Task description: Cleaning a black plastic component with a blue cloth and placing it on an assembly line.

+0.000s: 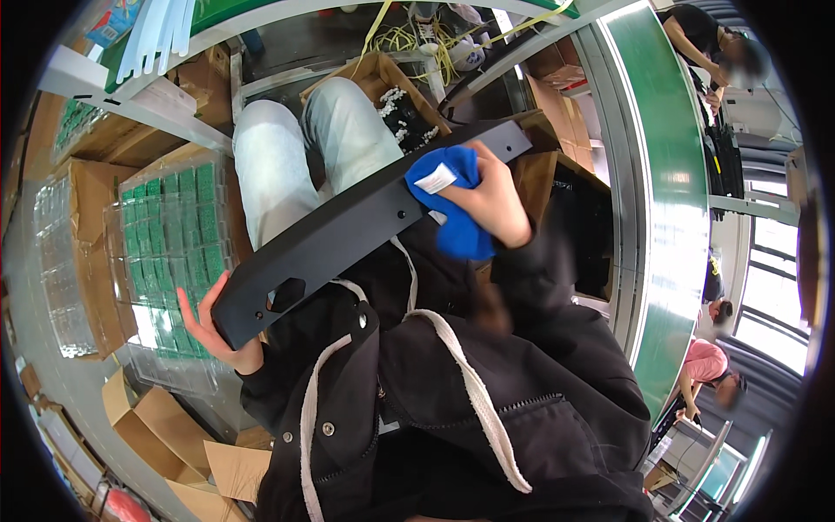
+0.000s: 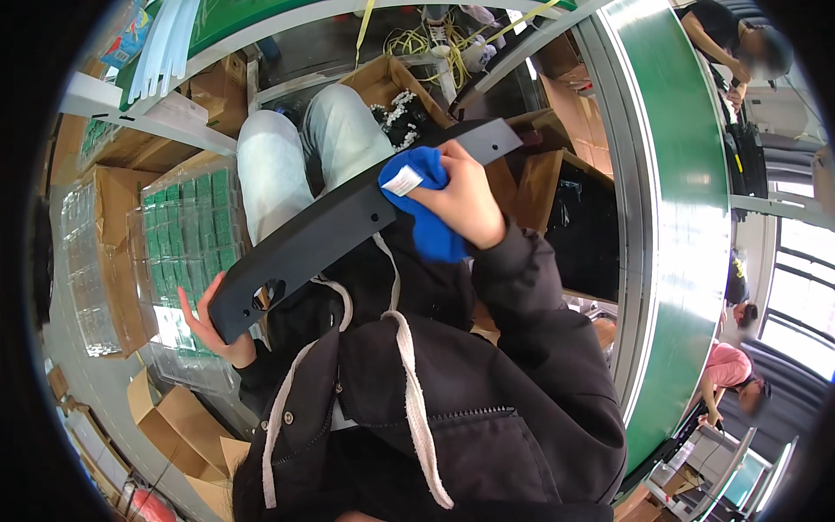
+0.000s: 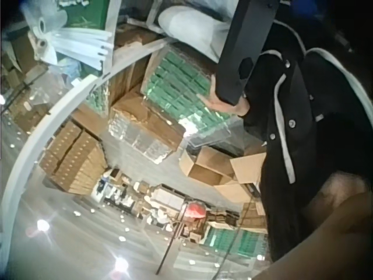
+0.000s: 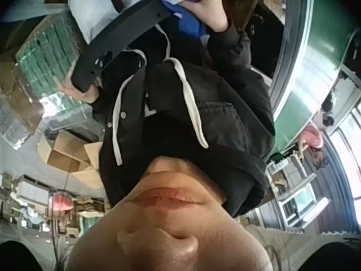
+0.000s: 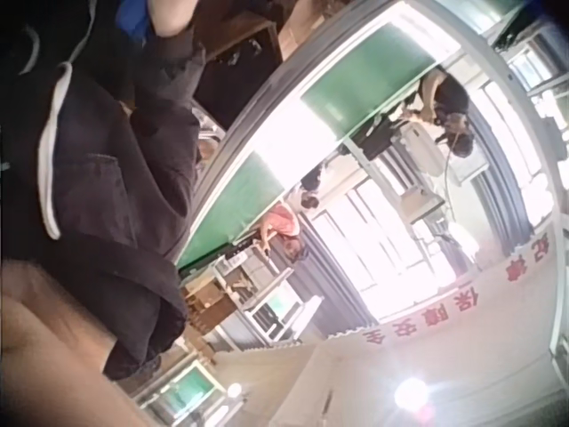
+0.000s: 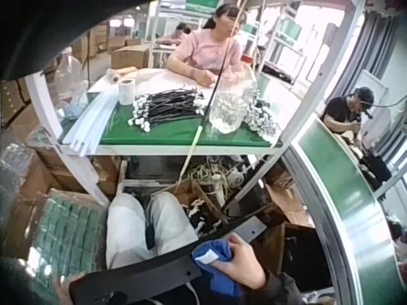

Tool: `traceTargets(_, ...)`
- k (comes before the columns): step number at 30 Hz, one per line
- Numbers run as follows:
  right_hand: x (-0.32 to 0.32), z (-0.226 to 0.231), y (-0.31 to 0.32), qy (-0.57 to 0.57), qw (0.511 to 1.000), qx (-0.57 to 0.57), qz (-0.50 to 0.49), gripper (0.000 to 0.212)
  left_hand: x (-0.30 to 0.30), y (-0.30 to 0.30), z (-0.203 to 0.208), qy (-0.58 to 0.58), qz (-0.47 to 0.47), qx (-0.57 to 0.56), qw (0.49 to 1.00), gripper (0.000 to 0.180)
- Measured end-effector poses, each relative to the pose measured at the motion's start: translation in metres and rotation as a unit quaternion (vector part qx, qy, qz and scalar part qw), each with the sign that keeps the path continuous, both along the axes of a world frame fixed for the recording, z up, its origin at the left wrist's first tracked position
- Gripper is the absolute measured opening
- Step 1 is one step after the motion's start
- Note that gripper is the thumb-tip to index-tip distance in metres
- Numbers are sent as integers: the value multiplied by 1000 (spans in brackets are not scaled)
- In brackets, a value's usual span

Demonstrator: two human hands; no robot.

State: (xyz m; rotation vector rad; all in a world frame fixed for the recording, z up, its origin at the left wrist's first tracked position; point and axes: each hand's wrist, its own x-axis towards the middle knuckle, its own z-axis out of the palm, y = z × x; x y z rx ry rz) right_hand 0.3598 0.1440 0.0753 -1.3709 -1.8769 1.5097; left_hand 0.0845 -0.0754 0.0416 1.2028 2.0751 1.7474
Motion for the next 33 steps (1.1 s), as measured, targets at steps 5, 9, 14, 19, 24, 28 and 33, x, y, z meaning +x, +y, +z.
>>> traceTargets(5, 10, -14, 3, -100, 937, 332, -47, 29, 0, 2, -1, 0, -2, 3, 1000, 87)
traceTargets(9, 80, -41, 55, -185, 838, 491, -153, 25, 4, 5, 4, -18, -1, 4, 1000, 87)
traceTargets(14, 96, -41, 65, -210, 840, 470, -171, 30, 6, 5, 3, -6, 9, -3, 1000, 66)
traceTargets(19, -18, -21, -22, -46, 920, 384, -54, 27, 10, 3, 4, 61, 3, -22, 998, 66)
traceTargets(24, -113, -4, -100, 217, 932, 266, 112, 31, 1, -2, 4, 25, -9, 15, 1000, 72)
traceTargets(28, -180, 3, -152, 283, 905, 199, 248, 42, 6, 4, -1, -104, -17, 129, 986, 86)
traceTargets(33, -184, 9, -142, 304, 856, 202, 365, 44, 12, 13, -9, -235, 59, 208, 948, 80)
